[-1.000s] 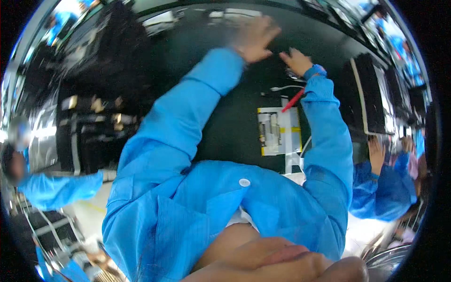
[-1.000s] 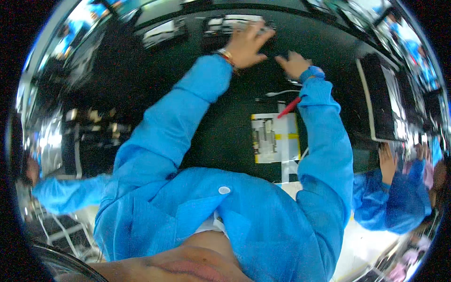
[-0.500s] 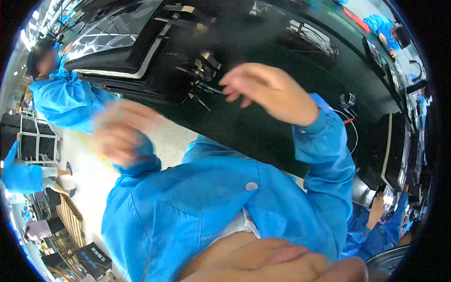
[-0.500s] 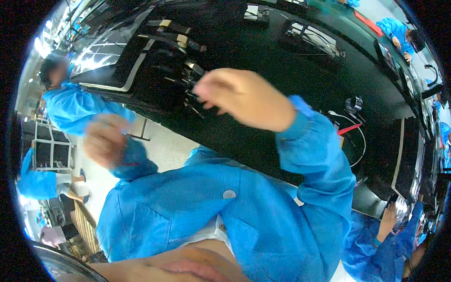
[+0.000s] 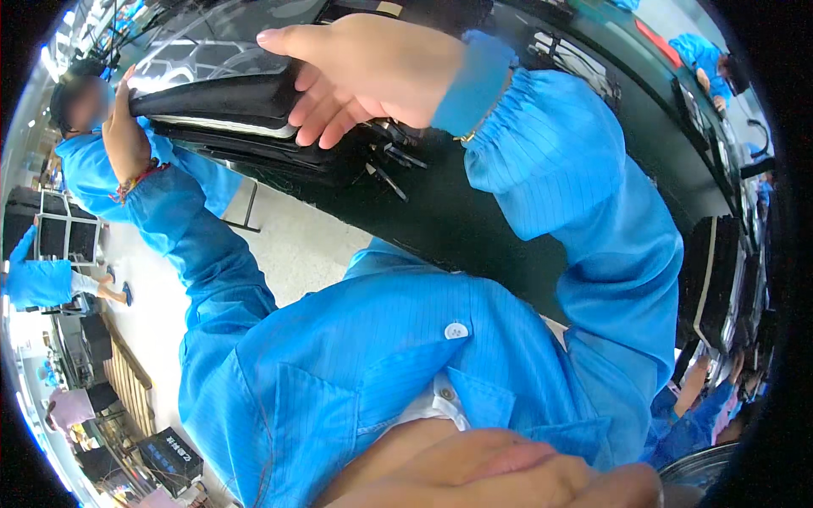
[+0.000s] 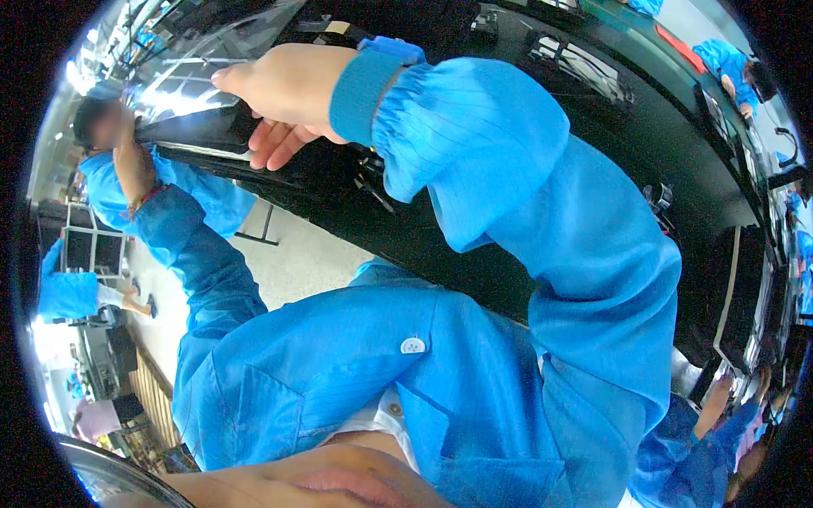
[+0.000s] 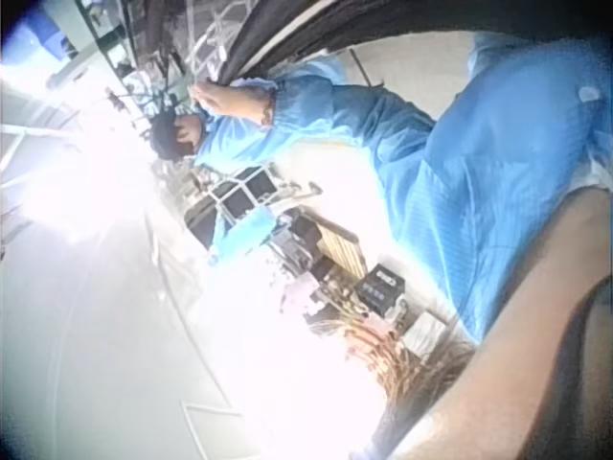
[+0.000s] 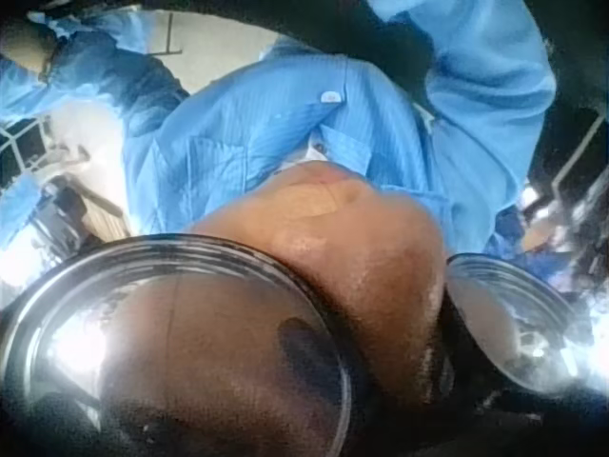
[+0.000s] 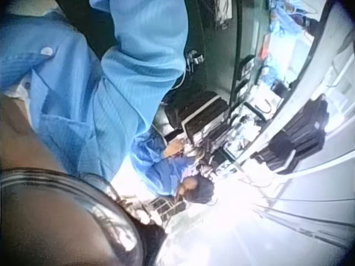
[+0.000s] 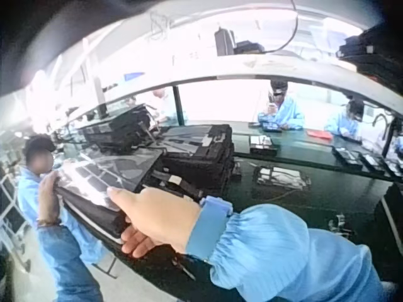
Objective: Assembling and testing electronic display screens at a factory workbench.
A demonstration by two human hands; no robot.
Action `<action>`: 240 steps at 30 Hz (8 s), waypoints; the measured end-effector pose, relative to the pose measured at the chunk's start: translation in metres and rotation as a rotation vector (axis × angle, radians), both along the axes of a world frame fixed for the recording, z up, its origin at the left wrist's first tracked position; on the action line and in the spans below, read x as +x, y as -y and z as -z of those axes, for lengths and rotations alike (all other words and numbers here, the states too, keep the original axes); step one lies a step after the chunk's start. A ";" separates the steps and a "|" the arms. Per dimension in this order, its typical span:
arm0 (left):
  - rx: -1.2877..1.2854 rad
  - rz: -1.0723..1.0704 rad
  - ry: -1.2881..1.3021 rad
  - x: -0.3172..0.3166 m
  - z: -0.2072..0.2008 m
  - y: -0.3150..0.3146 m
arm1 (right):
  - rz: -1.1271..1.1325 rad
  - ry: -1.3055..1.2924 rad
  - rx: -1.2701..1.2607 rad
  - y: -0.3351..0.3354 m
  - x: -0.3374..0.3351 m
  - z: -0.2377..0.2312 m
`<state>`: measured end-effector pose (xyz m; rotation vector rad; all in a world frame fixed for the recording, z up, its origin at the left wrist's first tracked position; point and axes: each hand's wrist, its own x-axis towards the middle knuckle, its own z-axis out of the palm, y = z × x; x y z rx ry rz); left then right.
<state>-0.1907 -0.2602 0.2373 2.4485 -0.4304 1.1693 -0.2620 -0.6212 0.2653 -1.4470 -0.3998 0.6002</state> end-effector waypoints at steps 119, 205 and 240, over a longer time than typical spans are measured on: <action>0.625 1.200 -0.312 -0.128 0.170 0.459 | 0.817 -0.028 -0.391 0.273 -0.181 0.215; 0.684 1.138 -0.478 -0.138 0.134 0.482 | 0.718 -0.107 -0.404 0.283 -0.163 0.194; 0.805 1.047 -0.481 -0.127 0.152 0.484 | 0.840 -0.194 -0.471 0.280 -0.162 0.188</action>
